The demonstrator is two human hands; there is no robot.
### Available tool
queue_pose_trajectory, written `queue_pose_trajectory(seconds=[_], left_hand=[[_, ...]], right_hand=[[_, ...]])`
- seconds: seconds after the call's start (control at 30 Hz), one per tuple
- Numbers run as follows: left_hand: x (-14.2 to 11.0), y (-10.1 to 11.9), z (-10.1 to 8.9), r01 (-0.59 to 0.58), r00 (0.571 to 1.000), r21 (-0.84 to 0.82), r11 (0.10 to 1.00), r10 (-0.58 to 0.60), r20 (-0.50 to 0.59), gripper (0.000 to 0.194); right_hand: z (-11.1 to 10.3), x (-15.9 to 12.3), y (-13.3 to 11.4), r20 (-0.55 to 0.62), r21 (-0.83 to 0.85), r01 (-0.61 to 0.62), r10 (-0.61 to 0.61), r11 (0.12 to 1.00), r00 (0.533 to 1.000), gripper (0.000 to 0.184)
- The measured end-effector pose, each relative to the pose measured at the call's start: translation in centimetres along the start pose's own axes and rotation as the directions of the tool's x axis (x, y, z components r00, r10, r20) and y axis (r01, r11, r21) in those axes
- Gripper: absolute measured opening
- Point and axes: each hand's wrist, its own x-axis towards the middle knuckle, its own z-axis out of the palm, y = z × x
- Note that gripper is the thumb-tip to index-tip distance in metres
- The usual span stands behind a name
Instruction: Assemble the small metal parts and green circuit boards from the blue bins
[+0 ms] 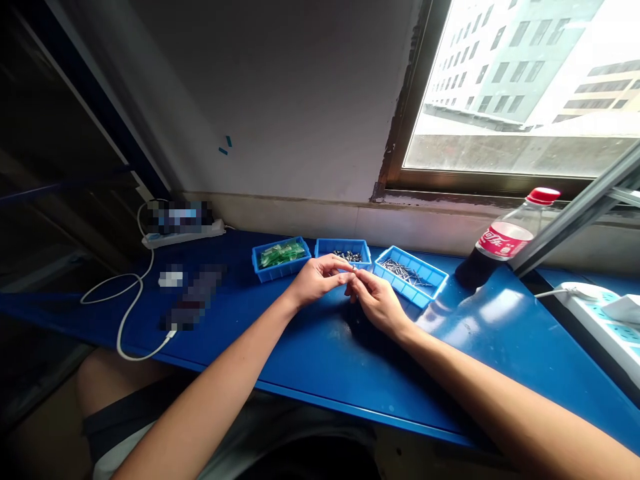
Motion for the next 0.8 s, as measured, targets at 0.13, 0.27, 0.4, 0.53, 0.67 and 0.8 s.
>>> queue_pose_trajectory(seconds=[0.13, 0.27, 0.4, 0.53, 0.67, 0.8], left_hand=[[-0.4, -0.6, -0.4, -0.035, 0.997, 0.002, 0.999, 0.035, -0.074, 0.026], [-0.7, -1.1, -0.8, 0.027, 0.997, -0.052, 0.998, -0.031, -0.069, 0.028], [-0.8, -1.4, -0.9, 0.099, 0.995, -0.206, 0.974, -0.103, -0.007, 0.034], [-0.9, -1.3, -0.8, 0.146, 0.989, -0.206, 0.968, -0.138, 0.054, 0.037], [-1.2, -0.3, -0.9, 0.125, 0.992, -0.077, 0.989, -0.127, -0.019, 0.039], [-1.5, 0.8, -1.7, 0.066, 0.986, 0.038, 0.997, -0.060, -0.153, 0.034]], right_hand=[[0.2, 0.0, 0.0, 0.047, -0.013, 0.001, -0.001, 1.000, 0.999, 0.041], [0.5, 0.0, -0.3, 0.060, -0.014, 0.011, -0.010, 1.000, 0.998, 0.036], [0.5, 0.1, -0.7, 0.076, -0.013, -0.016, 0.017, 1.000, 0.997, 0.037], [0.4, 0.0, -1.2, 0.093, -0.072, 0.004, 0.003, 0.997, 0.996, 0.041], [0.1, 0.0, -1.6, 0.026, 0.069, -0.076, 0.074, 0.995, 0.997, 0.038], [-0.8, 0.4, -1.4, -0.147, 0.426, -0.212, 0.299, 0.879, 0.943, 0.036]])
